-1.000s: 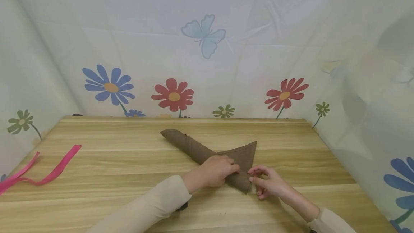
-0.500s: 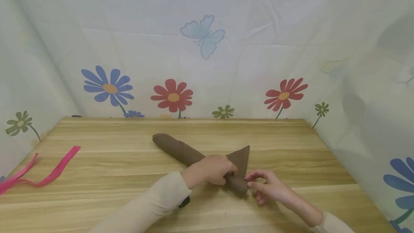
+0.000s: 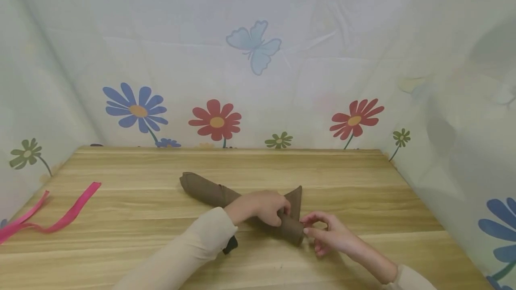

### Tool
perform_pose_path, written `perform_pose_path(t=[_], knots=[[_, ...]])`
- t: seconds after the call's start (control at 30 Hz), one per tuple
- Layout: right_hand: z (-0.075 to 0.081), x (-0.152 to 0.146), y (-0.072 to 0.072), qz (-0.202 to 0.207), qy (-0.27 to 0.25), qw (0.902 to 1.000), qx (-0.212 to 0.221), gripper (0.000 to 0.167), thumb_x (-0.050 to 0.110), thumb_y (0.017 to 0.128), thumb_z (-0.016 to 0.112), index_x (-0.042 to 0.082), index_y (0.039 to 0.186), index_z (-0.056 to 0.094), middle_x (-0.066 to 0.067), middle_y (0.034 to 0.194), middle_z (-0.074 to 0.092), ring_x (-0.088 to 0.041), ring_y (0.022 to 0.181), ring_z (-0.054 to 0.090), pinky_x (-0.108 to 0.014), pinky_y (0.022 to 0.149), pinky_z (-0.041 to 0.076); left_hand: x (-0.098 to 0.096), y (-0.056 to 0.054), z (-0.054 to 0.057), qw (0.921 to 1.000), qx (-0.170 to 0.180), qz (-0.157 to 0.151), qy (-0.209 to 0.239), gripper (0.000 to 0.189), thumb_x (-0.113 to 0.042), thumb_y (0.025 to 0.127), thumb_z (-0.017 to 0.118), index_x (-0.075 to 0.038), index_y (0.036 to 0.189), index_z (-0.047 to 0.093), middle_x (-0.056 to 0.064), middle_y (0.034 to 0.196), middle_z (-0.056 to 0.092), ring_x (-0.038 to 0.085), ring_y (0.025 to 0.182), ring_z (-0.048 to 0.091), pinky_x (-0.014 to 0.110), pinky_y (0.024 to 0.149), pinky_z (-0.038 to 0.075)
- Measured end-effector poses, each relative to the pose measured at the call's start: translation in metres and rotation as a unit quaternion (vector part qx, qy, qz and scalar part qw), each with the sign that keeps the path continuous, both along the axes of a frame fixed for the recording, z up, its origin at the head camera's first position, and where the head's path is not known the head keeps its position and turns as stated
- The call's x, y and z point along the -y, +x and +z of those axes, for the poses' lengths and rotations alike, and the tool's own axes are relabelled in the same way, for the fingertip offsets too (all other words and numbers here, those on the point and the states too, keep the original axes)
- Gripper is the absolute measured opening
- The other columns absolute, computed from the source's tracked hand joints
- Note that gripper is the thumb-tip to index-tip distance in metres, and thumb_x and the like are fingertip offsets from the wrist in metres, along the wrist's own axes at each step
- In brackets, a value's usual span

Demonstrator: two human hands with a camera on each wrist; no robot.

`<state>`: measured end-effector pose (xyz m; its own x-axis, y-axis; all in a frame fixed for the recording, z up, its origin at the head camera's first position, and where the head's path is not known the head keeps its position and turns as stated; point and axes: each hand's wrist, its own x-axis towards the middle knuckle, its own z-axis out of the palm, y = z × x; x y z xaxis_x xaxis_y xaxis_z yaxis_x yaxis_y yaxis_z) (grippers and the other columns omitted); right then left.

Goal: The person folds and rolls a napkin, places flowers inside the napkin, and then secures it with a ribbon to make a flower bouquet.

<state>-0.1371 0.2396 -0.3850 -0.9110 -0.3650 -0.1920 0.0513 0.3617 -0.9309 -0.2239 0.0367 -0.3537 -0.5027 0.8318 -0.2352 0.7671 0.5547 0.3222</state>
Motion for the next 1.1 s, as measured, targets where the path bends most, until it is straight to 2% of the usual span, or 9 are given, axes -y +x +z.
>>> perform_pose_path(t=[0.07,0.3,0.43,0.53,0.7,0.9,1.1], knots=[[0.000,0.001,-0.001,-0.001,0.000,1.0000,-0.002,0.038,0.018,0.087,0.059,-0.004,0.117,0.049,-0.014,0.109,0.051,-0.010,0.056,0.053,-0.028,0.052,0.051,0.001,0.002,0.002,0.9999,0.003,0.014,0.004,0.028,-0.005,0.073,0.061,-0.011,0.101,0.064,-0.006,0.085,0.059,0.008,0.069,0.049,0.021,0.063,0.043],[0.000,0.003,-0.002,-0.003,0.001,0.9999,-0.011,0.041,0.020,0.088,0.058,-0.005,0.119,0.048,-0.014,0.105,0.052,-0.009,0.056,0.053,-0.029,0.054,0.052,0.004,0.000,-0.003,0.9992,-0.017,0.027,0.023,0.030,-0.008,0.073,0.062,-0.014,0.102,0.063,-0.006,0.080,0.056,0.009,0.066,0.044,0.022,0.058,0.039],[0.000,0.005,-0.004,-0.009,0.001,0.9999,-0.012,0.044,0.019,0.084,0.063,-0.005,0.119,0.048,-0.016,0.113,0.048,-0.009,0.055,0.054,-0.029,0.054,0.052,0.006,-0.002,-0.006,0.9981,-0.041,0.025,0.038,0.031,-0.010,0.074,0.064,-0.014,0.104,0.063,-0.005,0.082,0.058,0.009,0.068,0.046,0.022,0.061,0.040],[-0.001,0.005,-0.005,-0.010,0.006,0.9998,-0.014,0.044,0.016,0.083,0.064,-0.005,0.118,0.048,-0.018,0.117,0.045,-0.009,0.055,0.053,-0.028,0.053,0.052,0.008,-0.003,-0.010,0.9958,-0.072,0.015,0.056,0.033,-0.010,0.073,0.065,-0.015,0.106,0.063,-0.005,0.090,0.060,0.008,0.073,0.049,0.022,0.066,0.043],[-0.003,0.004,-0.008,-0.009,0.014,0.9996,-0.021,0.041,0.016,0.084,0.063,-0.004,0.117,0.048,-0.019,0.116,0.045,-0.009,0.056,0.052,-0.028,0.053,0.051,0.012,-0.001,-0.013,0.9868,-0.139,-0.009,0.082,0.035,-0.007,0.073,0.064,-0.015,0.107,0.063,-0.003,0.097,0.063,0.008,0.083,0.056,0.022,0.071,0.046],[-0.004,0.003,-0.010,-0.006,0.018,0.9995,-0.024,0.041,0.016,0.084,0.063,-0.004,0.117,0.048,-0.020,0.116,0.045,-0.009,0.056,0.052,-0.028,0.053,0.052,0.017,0.009,-0.016,0.9681,-0.227,-0.033,0.101,0.028,-0.006,0.076,0.062,-0.016,0.102,0.064,-0.003,0.089,0.061,0.009,0.080,0.057,0.020,0.066,0.046],[-0.002,0.004,-0.012,-0.013,0.018,0.9994,-0.025,0.042,0.014,0.083,0.064,-0.005,0.117,0.049,-0.020,0.116,0.046,-0.010,0.055,0.052,-0.028,0.051,0.051,0.020,0.015,-0.023,0.9572,-0.267,-0.044,0.102,0.027,-0.007,0.080,0.059,-0.016,0.105,0.065,-0.001,0.097,0.062,0.012,0.087,0.057,0.022,0.073,0.047]])
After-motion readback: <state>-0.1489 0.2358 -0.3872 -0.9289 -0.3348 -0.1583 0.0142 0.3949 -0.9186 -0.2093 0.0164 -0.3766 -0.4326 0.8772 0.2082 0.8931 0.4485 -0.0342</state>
